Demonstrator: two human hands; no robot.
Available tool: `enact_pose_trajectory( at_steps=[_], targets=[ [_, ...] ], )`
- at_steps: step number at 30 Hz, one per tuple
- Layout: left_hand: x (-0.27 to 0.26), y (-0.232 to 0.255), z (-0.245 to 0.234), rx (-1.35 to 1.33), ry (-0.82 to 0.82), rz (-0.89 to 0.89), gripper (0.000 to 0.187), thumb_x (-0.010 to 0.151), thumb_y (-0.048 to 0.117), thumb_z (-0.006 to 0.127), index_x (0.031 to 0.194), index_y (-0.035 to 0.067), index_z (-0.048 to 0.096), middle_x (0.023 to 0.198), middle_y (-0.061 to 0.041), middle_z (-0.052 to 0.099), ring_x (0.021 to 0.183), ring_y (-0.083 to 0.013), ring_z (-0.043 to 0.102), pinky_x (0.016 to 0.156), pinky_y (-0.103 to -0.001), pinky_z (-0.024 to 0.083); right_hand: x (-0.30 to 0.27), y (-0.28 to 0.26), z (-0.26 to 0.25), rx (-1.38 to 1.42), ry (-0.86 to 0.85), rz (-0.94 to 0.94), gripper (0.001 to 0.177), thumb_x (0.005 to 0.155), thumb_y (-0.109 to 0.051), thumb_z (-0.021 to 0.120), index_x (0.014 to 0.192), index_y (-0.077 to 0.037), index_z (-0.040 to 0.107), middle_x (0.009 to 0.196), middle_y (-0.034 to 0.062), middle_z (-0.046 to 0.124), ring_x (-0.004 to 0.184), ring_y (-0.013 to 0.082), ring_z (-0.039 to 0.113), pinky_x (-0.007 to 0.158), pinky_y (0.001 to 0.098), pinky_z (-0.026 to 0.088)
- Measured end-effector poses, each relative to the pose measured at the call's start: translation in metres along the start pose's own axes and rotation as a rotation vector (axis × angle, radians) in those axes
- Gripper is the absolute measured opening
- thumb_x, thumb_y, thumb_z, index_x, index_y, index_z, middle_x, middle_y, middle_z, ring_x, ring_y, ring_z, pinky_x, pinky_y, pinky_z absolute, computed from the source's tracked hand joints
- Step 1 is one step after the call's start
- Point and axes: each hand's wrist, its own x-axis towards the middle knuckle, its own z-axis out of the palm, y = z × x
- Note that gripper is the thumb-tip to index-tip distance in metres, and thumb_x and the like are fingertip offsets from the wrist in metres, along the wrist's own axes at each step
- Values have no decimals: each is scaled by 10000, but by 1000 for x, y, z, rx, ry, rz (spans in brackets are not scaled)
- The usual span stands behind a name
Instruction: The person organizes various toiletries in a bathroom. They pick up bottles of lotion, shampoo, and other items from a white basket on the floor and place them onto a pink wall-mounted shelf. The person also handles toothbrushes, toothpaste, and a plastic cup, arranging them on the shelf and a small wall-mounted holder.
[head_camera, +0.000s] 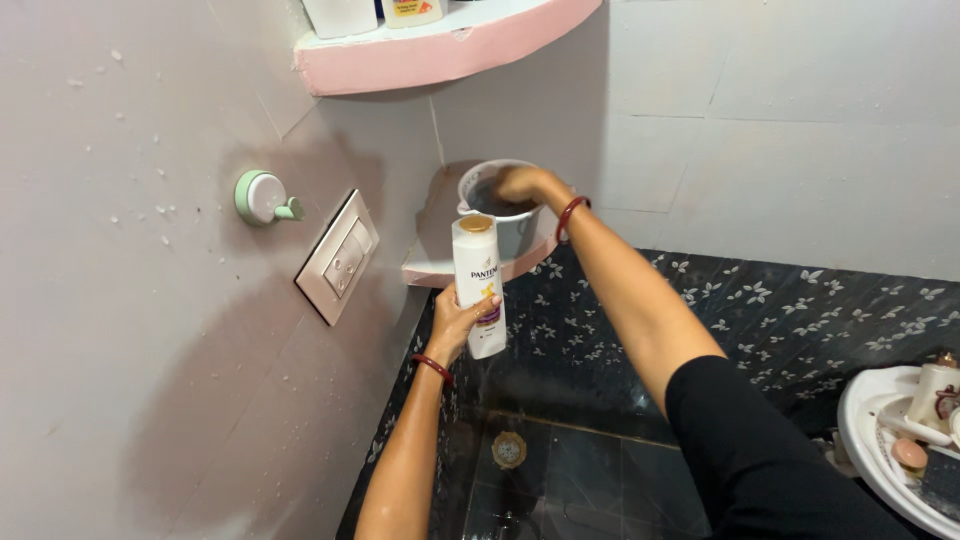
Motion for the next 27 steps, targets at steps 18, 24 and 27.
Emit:
enact_pose_trajectory(
  at_steps=[18,24,27],
  targets=[
    [3,10,-1,55,18,5,449,765,148,874,1130,2,657,1012,-94,750,898,-165,729,817,-345,610,-62,-61,-37,463,-54,-176,328,975,-143,490,1061,72,722,922,180,769,769,214,776,672,324,658],
    [1,14,-9,39,-12,34,480,770,129,878,1160,0,632,1019,-80,740,907,-154,712,828,-340,595,17,13,21,508,-53,11,304,955,-168,548,1046,53,735,882,152,768,751,201,758,651,308,633],
    [1,14,-12,15,-32,65,489,779,124,865,1188,6,625,1031,-75,740,917,-152,713,841,-332,596,-1,-3,6,868,-132,-77,294,944,-181,578,1039,43,742,862,138,767,742,195,749,641,300,621]
  ],
)
